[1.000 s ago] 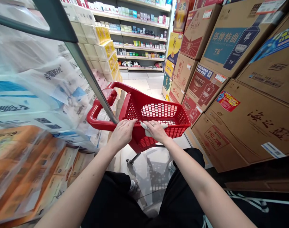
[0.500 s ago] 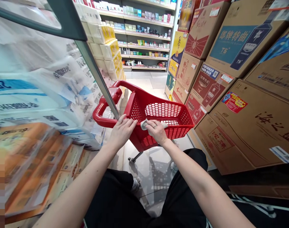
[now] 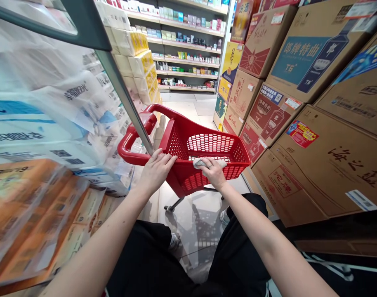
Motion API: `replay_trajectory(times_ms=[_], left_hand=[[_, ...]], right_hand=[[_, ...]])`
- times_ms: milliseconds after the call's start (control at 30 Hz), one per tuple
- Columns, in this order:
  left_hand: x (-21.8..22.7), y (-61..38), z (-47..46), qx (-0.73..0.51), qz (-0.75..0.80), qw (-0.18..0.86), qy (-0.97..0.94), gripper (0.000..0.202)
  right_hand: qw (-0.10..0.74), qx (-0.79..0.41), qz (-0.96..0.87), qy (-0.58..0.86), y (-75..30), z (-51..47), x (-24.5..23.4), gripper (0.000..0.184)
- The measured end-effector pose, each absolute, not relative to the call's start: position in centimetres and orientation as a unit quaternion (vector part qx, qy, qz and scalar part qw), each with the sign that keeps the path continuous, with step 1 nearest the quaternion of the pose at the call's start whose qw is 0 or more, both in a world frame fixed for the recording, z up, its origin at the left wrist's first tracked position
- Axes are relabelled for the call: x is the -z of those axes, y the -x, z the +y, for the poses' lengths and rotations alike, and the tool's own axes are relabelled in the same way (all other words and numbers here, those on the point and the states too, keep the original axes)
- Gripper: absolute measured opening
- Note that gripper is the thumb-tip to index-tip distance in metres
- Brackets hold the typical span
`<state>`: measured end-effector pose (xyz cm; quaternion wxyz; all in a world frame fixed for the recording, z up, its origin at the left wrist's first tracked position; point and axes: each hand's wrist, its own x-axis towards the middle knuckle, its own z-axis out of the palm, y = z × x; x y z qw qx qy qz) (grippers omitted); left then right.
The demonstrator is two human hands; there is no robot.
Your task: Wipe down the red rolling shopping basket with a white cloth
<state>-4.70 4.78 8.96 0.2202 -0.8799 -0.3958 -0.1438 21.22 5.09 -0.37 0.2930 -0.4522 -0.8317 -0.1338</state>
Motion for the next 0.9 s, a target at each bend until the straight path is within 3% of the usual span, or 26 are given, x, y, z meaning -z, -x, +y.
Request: replay_trajectory(times_ms=[433, 900], left_hand=[[-8.7, 4.4, 5.0, 0.180, -0.386, 0.229, 0.876, 0.039], [-8.0, 2.3, 5.2, 0.213, -0.395, 0.242, 0.860, 0.030]], right_hand=[[0.290, 0.188, -0.790, 0.507, -23.9, 4.8, 2.3, 0.021], [0.219, 0.199, -0.698, 0.652, -36.6, 3.8, 3.9, 0.027]])
